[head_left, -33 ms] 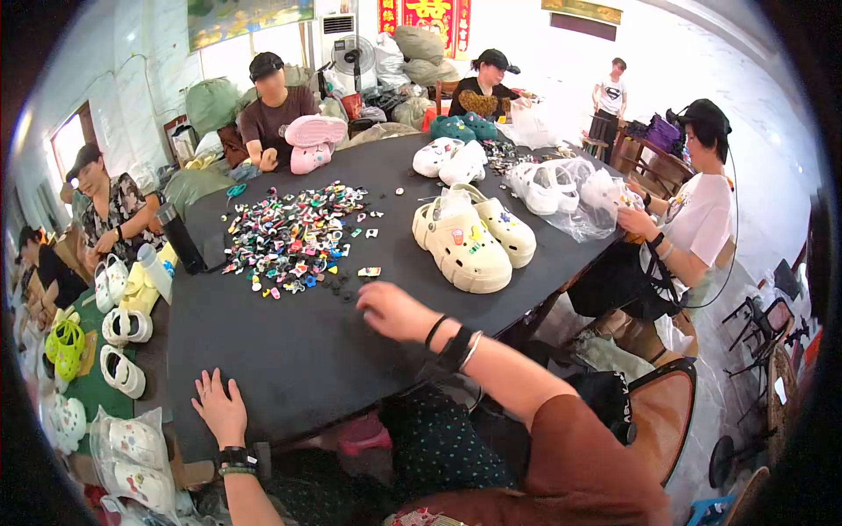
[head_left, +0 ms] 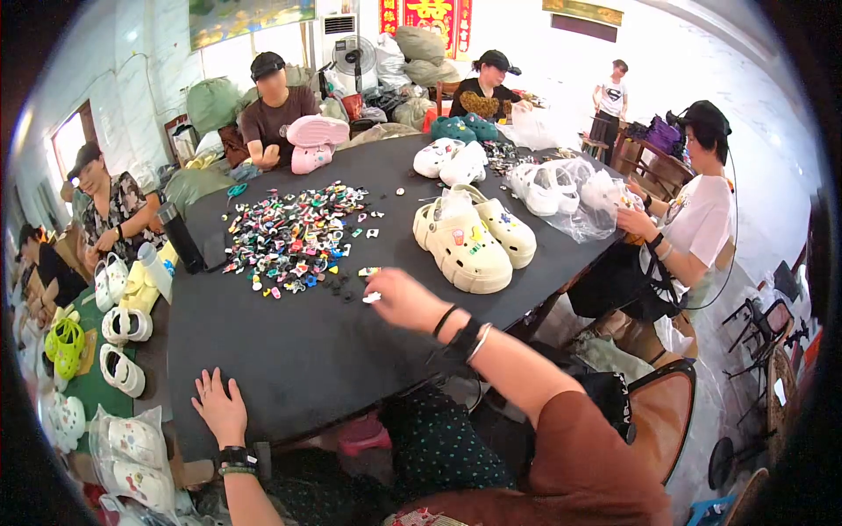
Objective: Attaching decorative charms to the holes of clogs.
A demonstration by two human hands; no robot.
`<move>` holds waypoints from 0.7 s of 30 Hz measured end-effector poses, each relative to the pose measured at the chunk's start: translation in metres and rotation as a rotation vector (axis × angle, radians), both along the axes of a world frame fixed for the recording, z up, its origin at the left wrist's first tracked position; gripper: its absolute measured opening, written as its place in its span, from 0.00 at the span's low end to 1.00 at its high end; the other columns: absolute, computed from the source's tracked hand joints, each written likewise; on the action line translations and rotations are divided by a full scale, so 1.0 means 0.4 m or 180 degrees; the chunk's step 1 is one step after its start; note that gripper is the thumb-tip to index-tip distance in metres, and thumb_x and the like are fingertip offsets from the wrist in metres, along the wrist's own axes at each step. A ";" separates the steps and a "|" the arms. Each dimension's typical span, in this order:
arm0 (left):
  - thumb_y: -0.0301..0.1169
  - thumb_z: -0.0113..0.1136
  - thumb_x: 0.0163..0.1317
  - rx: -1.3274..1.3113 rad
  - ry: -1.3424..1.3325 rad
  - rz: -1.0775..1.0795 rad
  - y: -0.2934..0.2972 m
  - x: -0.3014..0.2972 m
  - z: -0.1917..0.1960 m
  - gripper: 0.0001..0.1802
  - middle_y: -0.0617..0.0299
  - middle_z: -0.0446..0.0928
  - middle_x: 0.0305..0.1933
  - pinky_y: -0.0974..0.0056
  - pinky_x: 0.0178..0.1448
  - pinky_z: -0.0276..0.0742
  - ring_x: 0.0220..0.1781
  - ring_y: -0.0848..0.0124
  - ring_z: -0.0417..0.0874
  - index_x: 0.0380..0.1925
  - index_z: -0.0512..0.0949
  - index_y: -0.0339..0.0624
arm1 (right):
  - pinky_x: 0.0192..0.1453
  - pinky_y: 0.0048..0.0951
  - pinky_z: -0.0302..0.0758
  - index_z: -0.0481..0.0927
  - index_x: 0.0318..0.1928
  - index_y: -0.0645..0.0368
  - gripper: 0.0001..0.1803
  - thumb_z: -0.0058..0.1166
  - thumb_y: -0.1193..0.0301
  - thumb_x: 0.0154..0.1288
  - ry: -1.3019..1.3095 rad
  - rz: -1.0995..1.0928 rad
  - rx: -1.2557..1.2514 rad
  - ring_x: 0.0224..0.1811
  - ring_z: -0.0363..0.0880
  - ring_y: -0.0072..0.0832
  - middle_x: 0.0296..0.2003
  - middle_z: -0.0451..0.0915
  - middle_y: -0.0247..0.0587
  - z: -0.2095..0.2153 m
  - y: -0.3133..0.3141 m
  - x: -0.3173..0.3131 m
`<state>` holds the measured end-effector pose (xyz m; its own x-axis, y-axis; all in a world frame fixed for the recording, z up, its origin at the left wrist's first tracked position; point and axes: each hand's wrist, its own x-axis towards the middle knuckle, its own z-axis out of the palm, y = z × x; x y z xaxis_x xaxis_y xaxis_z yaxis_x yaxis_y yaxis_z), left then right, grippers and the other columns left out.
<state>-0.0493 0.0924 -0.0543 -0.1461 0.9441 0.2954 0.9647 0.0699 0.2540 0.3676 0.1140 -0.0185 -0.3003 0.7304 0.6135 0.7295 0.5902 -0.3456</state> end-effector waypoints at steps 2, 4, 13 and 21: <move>0.42 0.49 0.71 0.0018 0.0024 0.0025 -0.005 -0.009 -0.004 0.25 0.50 0.62 0.74 0.38 0.76 0.48 0.77 0.51 0.57 0.64 0.71 0.43 | 0.59 0.45 0.73 0.80 0.39 0.59 0.08 0.54 0.76 0.56 -0.0056 -0.0342 0.0555 0.51 0.77 0.48 0.44 0.80 0.51 0.069 0.021 0.091; 0.41 0.49 0.71 0.0010 0.0017 0.0071 -0.012 -0.016 -0.004 0.25 0.50 0.62 0.73 0.38 0.76 0.48 0.77 0.51 0.58 0.64 0.71 0.43 | 0.58 0.44 0.73 0.81 0.39 0.58 0.09 0.55 0.72 0.57 -0.0623 -0.0894 0.0207 0.51 0.77 0.47 0.44 0.80 0.49 0.198 0.007 0.183; 0.41 0.51 0.70 0.0042 0.0010 0.0094 -0.009 -0.012 -0.002 0.25 0.49 0.63 0.73 0.37 0.76 0.47 0.76 0.51 0.58 0.63 0.72 0.43 | 0.71 0.53 0.60 0.62 0.70 0.42 0.50 0.68 0.44 0.46 -0.1572 -0.2103 -0.2221 0.68 0.60 0.59 0.64 0.68 0.57 0.309 0.014 0.503; 0.42 0.50 0.71 -0.0060 -0.0023 0.0099 -0.001 -0.008 0.003 0.25 0.52 0.62 0.74 0.39 0.78 0.43 0.78 0.53 0.55 0.64 0.70 0.45 | 0.62 0.58 0.64 0.71 0.62 0.42 0.46 0.71 0.43 0.41 -0.2063 -0.2040 -0.2319 0.66 0.67 0.49 0.57 0.76 0.45 0.311 0.062 0.500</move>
